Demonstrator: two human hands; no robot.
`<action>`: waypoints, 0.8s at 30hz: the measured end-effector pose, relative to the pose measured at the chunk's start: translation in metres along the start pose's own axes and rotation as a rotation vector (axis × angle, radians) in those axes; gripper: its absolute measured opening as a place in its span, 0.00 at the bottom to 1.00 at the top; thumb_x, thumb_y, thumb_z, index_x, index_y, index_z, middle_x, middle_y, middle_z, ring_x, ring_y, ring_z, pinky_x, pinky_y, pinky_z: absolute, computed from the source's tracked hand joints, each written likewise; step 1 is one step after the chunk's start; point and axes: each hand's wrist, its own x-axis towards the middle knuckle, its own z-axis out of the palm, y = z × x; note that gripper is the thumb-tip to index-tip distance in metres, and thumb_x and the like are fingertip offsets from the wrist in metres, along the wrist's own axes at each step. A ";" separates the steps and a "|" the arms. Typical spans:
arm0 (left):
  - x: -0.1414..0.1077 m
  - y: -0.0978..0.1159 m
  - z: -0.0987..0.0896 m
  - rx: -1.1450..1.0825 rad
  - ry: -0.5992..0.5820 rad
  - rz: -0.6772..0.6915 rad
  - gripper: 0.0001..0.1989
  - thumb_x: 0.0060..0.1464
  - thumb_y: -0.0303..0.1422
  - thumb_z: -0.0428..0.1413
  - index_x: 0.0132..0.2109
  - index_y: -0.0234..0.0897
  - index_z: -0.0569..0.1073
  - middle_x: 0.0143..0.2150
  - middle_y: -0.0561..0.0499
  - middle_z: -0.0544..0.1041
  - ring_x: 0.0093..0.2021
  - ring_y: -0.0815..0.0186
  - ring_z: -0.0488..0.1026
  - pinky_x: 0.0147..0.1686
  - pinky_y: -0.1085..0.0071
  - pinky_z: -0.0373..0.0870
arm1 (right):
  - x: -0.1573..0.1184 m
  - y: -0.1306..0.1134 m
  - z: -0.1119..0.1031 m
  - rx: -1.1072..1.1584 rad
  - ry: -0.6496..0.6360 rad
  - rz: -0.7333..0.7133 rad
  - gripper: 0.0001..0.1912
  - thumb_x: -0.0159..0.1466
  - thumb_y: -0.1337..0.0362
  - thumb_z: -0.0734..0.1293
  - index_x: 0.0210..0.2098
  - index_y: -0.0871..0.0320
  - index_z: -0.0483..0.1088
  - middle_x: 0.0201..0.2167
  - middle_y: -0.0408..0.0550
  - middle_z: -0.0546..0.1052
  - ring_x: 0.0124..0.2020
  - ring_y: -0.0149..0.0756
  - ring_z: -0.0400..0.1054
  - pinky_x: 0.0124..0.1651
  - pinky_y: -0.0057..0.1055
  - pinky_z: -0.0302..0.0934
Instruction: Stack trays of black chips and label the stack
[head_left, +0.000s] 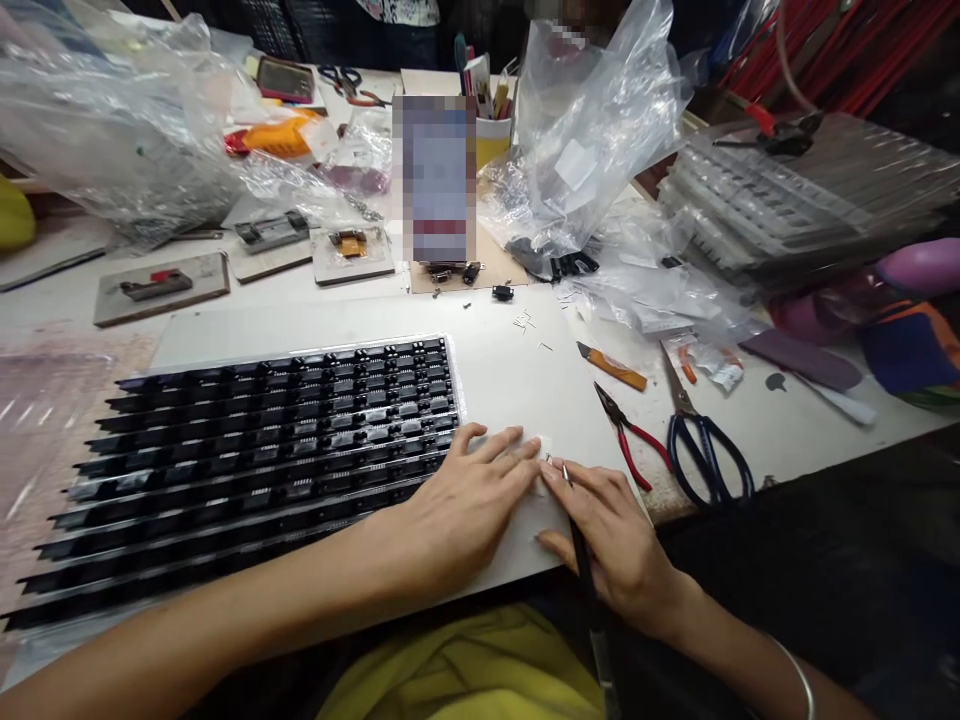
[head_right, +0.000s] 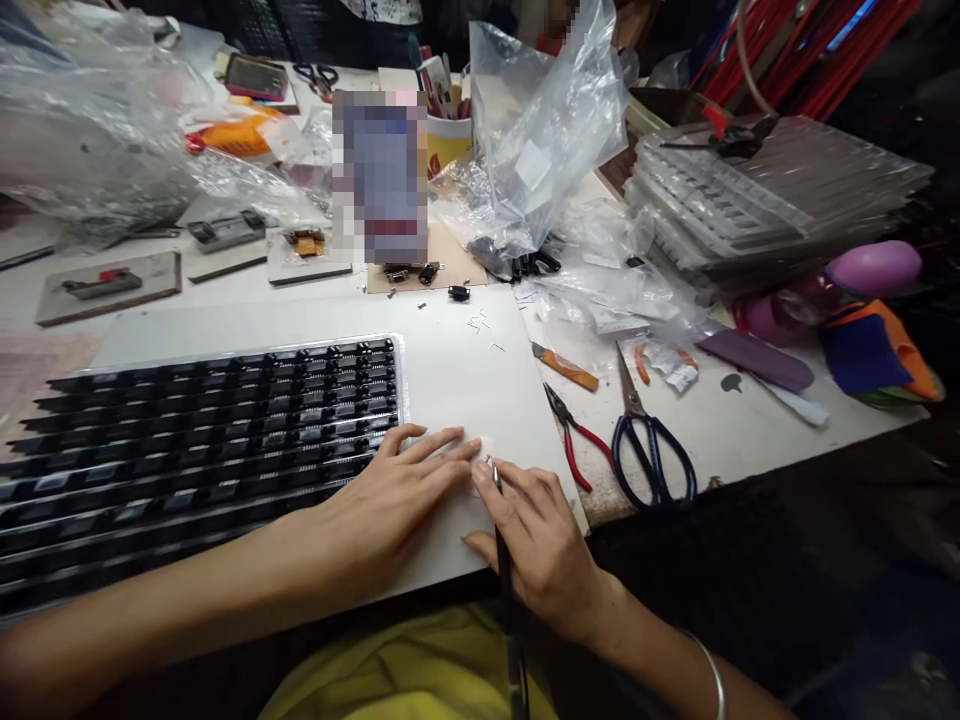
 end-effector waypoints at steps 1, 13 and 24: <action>0.001 -0.001 -0.003 -0.037 0.031 -0.026 0.20 0.56 0.24 0.44 0.56 0.32 0.62 0.61 0.40 0.66 0.62 0.53 0.59 0.55 0.50 0.52 | -0.004 -0.001 0.001 -0.015 0.001 -0.027 0.30 0.64 0.65 0.65 0.63 0.65 0.54 0.49 0.62 0.74 0.54 0.50 0.66 0.48 0.47 0.65; 0.004 0.004 -0.011 -0.121 0.224 -0.145 0.17 0.49 0.17 0.43 0.43 0.35 0.67 0.47 0.46 0.76 0.53 0.59 0.67 0.51 0.55 0.54 | -0.030 0.005 -0.001 0.211 0.126 -0.155 0.20 0.61 0.80 0.62 0.52 0.64 0.65 0.39 0.55 0.79 0.46 0.41 0.71 0.45 0.41 0.70; 0.002 0.013 -0.002 -0.042 -0.028 0.221 0.21 0.56 0.27 0.48 0.57 0.33 0.62 0.59 0.44 0.69 0.59 0.56 0.59 0.54 0.56 0.50 | -0.028 0.006 -0.004 0.247 0.152 0.010 0.17 0.60 0.77 0.65 0.47 0.58 0.67 0.37 0.52 0.77 0.43 0.41 0.70 0.43 0.41 0.67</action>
